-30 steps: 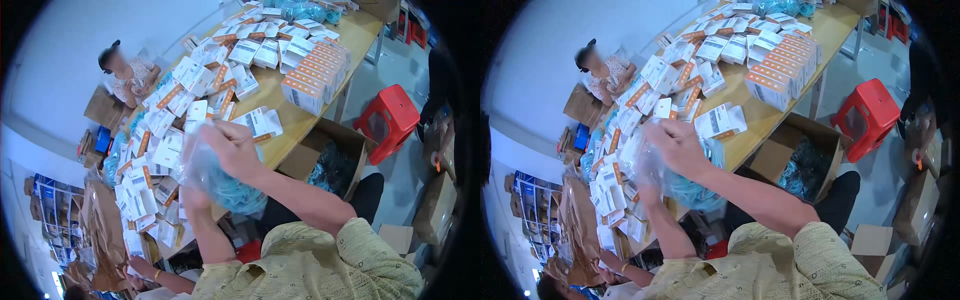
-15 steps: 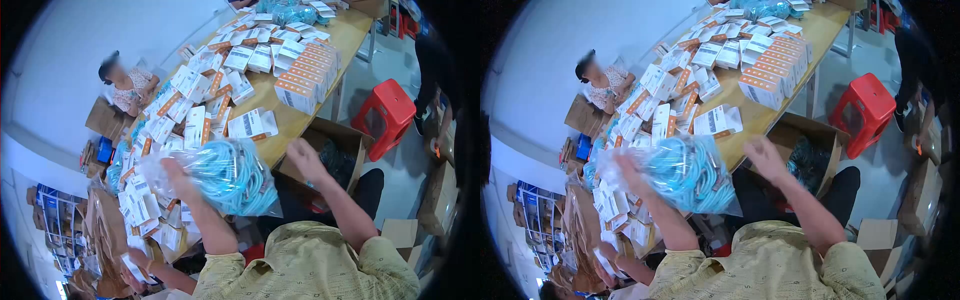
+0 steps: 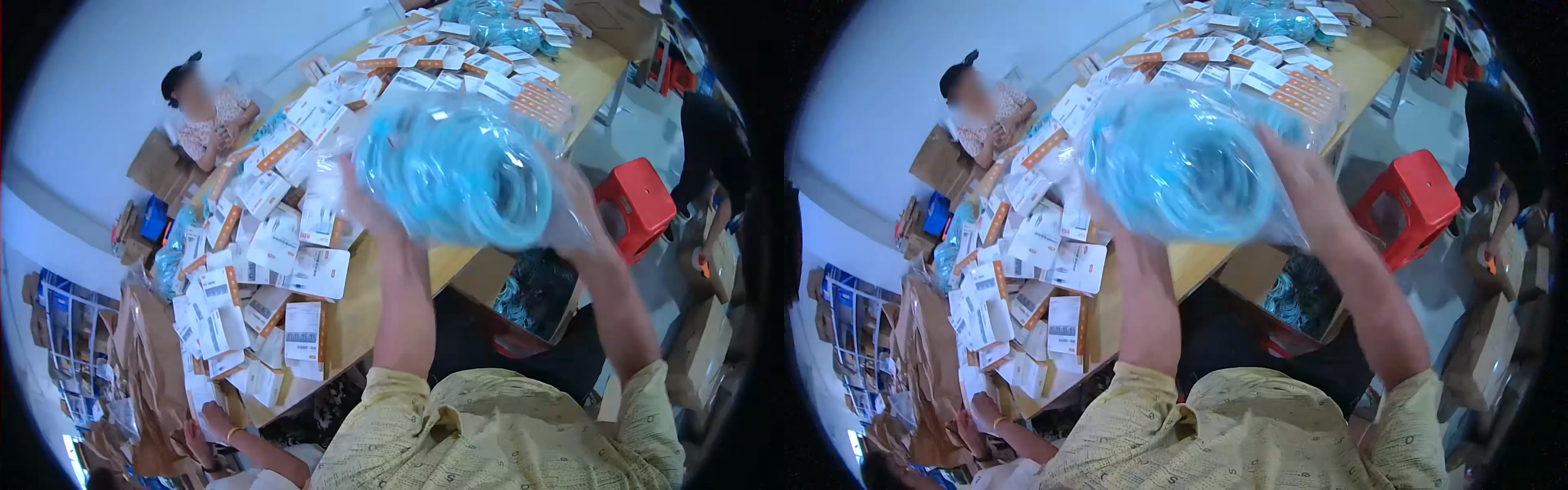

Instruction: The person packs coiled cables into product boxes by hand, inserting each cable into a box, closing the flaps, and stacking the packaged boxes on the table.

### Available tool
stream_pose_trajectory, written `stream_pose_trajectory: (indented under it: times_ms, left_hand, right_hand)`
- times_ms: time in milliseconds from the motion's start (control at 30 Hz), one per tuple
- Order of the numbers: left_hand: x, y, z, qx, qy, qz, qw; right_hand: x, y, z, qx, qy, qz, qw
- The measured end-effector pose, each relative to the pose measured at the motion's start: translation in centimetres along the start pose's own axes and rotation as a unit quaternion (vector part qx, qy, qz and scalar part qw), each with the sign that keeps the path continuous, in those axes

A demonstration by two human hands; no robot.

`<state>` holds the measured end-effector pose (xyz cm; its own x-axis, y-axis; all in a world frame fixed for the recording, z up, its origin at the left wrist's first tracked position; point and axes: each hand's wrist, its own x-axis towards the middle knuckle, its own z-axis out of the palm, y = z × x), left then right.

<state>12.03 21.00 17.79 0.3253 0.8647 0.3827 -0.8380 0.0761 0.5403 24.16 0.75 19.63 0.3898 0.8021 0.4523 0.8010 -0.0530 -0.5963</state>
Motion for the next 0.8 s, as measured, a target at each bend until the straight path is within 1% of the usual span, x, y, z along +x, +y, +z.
stream_pose_trajectory:
  times_ms: [33,67,133,200,233,300,367,467,500,533,567,633,667,700,733,800]
  left_hand:
    - [1.6,-2.4,-1.2,0.010,0.020,0.033,0.999]
    - [2.7,-3.2,-1.2,0.008,0.027,0.038,0.999]
    - [5.1,-4.8,-0.4,-0.049,0.011,0.021,0.999]
    - [6.7,-6.4,0.0,-0.106,-0.004,-0.004,0.994]
    - [7.3,-6.9,-0.1,-0.134,-0.009,-0.014,0.991]
    - [8.5,-7.4,-0.4,-0.187,-0.025,-0.025,0.982]
    - [9.4,-7.9,-1.3,-0.217,-0.027,-0.017,0.976]
    - [9.1,-10.0,-3.0,-0.291,-0.043,-0.025,0.955]
    - [8.3,-10.7,-3.6,-0.314,-0.012,-0.028,0.949]
    - [7.2,-11.3,-4.2,-0.338,0.019,-0.029,0.941]
    - [6.1,-11.3,-4.5,-0.338,0.022,-0.028,0.941]
    - [4.2,-11.4,-4.7,-0.320,0.140,-0.109,0.930]
    - [3.9,-11.5,-5.1,-0.322,0.142,-0.111,0.930]
    - [3.8,-11.6,-5.7,-0.332,0.181,-0.151,0.913]
    - [3.9,-11.7,-6.3,-0.341,0.218,-0.189,0.894]
    - [3.8,-12.3,-6.9,-0.355,0.289,-0.270,0.847]
  right_hand:
    - [2.6,-4.1,-2.5,0.194,-0.006,0.098,0.976]
    - [5.4,-7.8,-4.0,0.376,-0.012,0.194,0.906]
    - [9.8,-9.7,-3.9,0.291,-0.032,0.103,0.951]
    - [14.7,-10.4,-3.6,0.187,0.001,0.064,0.980]
    - [17.6,-11.0,-4.1,0.246,-0.063,0.104,0.962]
    - [24.5,-9.0,-1.5,0.308,-0.044,0.165,0.936]
    - [28.9,-7.3,0.5,0.307,-0.051,0.152,0.938]
    - [32.3,-4.8,2.7,0.321,-0.047,0.140,0.936]
    - [32.9,-4.6,3.1,0.322,-0.052,0.139,0.935]
    - [33.2,-4.9,3.1,0.330,-0.003,0.108,0.938]
    - [33.2,-5.0,2.9,0.336,0.046,0.079,0.937]
    - [33.2,-5.3,2.7,0.343,0.148,0.021,0.927]
    - [34.7,-4.6,2.8,0.392,0.180,-0.010,0.902]
    - [36.5,-4.2,2.9,0.440,0.212,-0.043,0.871]
    - [37.2,-4.4,2.8,0.440,0.212,-0.045,0.872]
    - [38.0,-4.4,2.2,0.379,0.150,-0.024,0.913]
